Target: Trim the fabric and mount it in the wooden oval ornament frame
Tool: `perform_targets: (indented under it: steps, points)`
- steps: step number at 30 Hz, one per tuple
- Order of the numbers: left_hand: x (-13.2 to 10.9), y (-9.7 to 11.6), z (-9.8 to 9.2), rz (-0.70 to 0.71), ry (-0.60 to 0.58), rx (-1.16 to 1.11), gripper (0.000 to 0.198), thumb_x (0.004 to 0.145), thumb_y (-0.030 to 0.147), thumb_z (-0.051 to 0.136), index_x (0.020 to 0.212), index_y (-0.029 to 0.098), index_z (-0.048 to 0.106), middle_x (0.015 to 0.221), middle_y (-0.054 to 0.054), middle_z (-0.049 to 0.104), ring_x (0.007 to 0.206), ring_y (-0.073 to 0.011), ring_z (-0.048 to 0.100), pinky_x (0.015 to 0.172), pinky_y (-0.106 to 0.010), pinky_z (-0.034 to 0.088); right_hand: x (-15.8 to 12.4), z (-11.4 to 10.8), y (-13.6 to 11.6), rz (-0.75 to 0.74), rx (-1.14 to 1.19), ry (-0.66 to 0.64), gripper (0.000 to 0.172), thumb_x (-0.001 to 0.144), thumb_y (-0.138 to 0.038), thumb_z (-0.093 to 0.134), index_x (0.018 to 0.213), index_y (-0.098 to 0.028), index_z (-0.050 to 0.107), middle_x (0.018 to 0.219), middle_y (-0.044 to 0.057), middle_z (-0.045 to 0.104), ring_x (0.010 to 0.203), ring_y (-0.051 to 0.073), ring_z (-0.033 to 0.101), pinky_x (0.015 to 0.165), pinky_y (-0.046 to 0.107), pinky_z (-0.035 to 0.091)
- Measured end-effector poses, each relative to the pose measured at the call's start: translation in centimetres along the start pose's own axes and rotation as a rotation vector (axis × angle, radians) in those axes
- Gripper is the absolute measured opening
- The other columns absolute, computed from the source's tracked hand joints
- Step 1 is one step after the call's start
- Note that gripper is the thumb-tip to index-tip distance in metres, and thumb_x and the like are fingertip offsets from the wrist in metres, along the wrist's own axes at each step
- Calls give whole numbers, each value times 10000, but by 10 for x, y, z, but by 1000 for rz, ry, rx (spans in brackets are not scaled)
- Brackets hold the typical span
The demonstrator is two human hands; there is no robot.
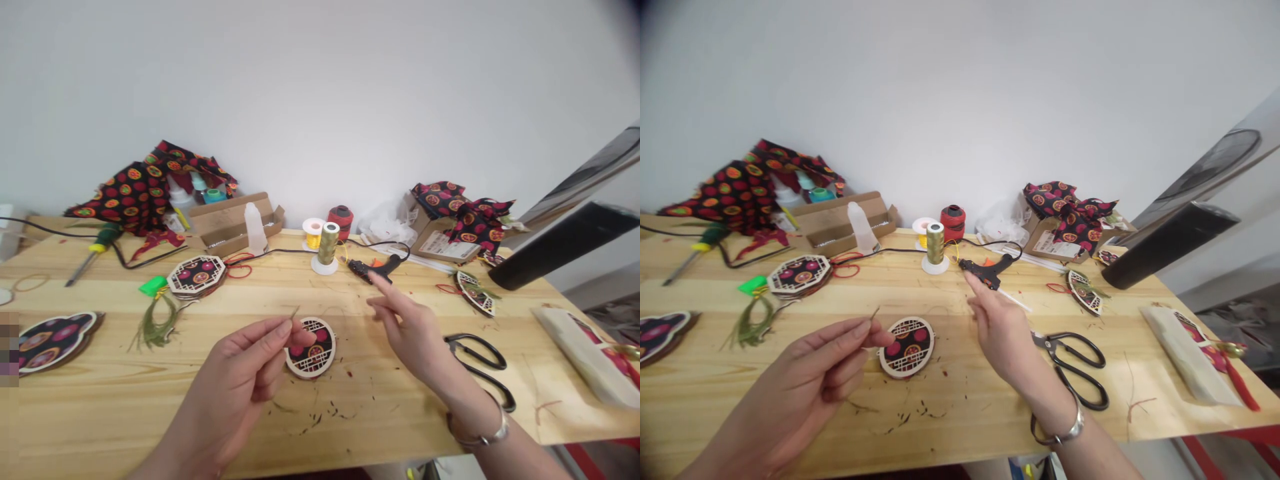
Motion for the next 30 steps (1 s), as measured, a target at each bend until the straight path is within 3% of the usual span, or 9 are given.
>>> perform_targets:
  steps: [2,3,4,6,8,12,23,27,30]
  points:
    - [-1,1,1,3,4,1,216,754,326,713,745,112,737,705,-73,689,431,-24,159,412,-220,103,-2,0,-7,-77,-179,25,215,868,-242,555,729,-248,718,715,47,689,901,255,644,1082,561,239]
    - [-1,2,1,5,11,2,209,743,320,721,740,112,737,687,-68,684,427,-23,163,409,-219,106,-2,1,-11,-116,-248,31,248,853,-250,580,632,-233,693,753,67,694,999,292,610,1078,584,211]
    - [-2,3,1,4,20,3,203,729,314,730,731,111,737,668,-65,679,422,-22,168,405,-219,112,-3,2,-14,-142,-286,19,226,847,-238,582,654,-220,700,909,98,697,1109,322,548,1062,592,228]
    - [-3,4,0,4,41,4,193,708,303,742,719,110,734,653,-65,676,413,-21,182,396,-218,123,-3,8,-16,-135,-270,-60,212,863,-162,525,951,-206,713,1212,136,589,1175,307,486,980,530,360]
    - [-4,4,0,3,50,0,190,705,301,743,716,111,730,667,-70,683,408,-18,192,390,-216,129,-5,19,-18,-109,-222,-188,343,868,-103,495,1164,-208,631,1170,134,593,1030,246,545,858,430,447]
    - [-2,1,0,-1,19,-3,190,742,307,722,734,117,732,724,-80,699,416,-15,190,398,-213,128,-7,34,-26,-121,-250,-312,244,843,-94,569,1008,-222,695,833,64,643,872,225,513,766,374,408]
    - [-3,1,0,-5,38,-7,201,710,313,746,734,114,737,594,-37,647,399,-31,218,384,-222,140,-3,55,-28,-121,-329,-331,117,861,-167,594,832,-206,701,807,69,612,854,223,472,739,362,377]
    - [-3,3,-2,15,52,8,197,722,311,744,762,119,752,508,-4,596,394,-38,225,370,-208,165,2,45,-26,-93,-194,-284,133,846,-122,600,758,-186,676,843,68,625,876,216,500,774,363,423]
    - [-1,11,0,55,60,57,219,736,327,731,825,132,777,411,34,525,370,-54,297,369,-201,257,12,30,-34,-84,-2,-287,127,842,-116,613,752,-193,657,863,39,643,877,183,536,823,343,443]
Point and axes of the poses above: each hand's wrist, its own x-axis towards the middle knuckle, its own z-axis out of the palm, y = z × x, the point moved 8 cm from there along x, towards the middle knuckle
